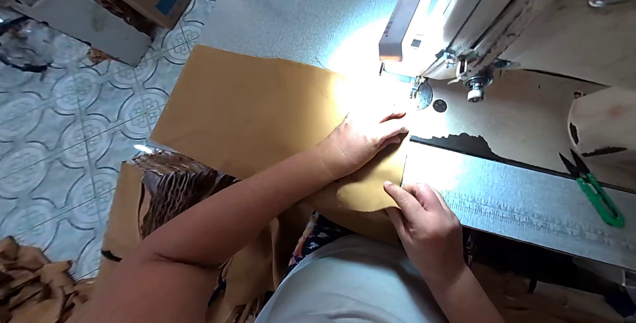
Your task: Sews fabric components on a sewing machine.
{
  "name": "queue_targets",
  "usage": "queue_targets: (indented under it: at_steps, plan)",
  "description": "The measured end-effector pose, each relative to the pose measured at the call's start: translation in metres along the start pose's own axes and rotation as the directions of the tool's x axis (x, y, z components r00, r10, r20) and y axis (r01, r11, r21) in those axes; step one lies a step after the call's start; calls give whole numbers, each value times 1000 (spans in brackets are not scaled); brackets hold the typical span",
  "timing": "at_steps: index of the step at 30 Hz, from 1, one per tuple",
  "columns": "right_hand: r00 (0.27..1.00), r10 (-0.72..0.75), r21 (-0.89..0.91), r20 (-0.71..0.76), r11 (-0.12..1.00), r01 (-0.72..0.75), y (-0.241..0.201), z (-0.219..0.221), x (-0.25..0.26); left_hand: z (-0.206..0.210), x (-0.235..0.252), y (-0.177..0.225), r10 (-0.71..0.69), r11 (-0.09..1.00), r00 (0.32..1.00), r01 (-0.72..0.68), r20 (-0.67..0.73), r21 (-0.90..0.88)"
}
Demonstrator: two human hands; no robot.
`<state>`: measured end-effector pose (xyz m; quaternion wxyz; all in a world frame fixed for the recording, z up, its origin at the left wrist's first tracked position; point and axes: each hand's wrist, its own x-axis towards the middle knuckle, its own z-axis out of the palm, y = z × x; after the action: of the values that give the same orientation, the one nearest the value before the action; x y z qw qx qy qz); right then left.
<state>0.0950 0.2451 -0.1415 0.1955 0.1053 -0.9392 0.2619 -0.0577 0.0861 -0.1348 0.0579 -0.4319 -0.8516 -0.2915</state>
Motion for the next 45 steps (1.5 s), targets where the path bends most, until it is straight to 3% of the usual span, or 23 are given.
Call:
queue_targets:
  at_steps: [9, 14, 22, 31, 45]
  plan:
    - [996, -84, -131, 37, 987, 89, -1, -3, -6, -22, -14, 5, 233, 972, 954, -234, 189, -20]
    - [993, -108, -155, 45, 981, 114, -3, -7, -11, -24, -32, -3, 245, 969, 929, -242, 278, -44]
    - [991, -124, -159, 40, 979, 129, -2, -7, -8, -23, -29, -8, 235, 972, 923, -232, 304, -43]
    - [992, -123, -198, 16, 972, 124, 15, 1, 29, -17, 3, -35, 320, 947, 930, -318, 179, -44]
    - [990, -140, -221, -5, 966, 136, 26, 7, 45, -17, 20, -47, 332, 943, 926, -330, 179, -39]
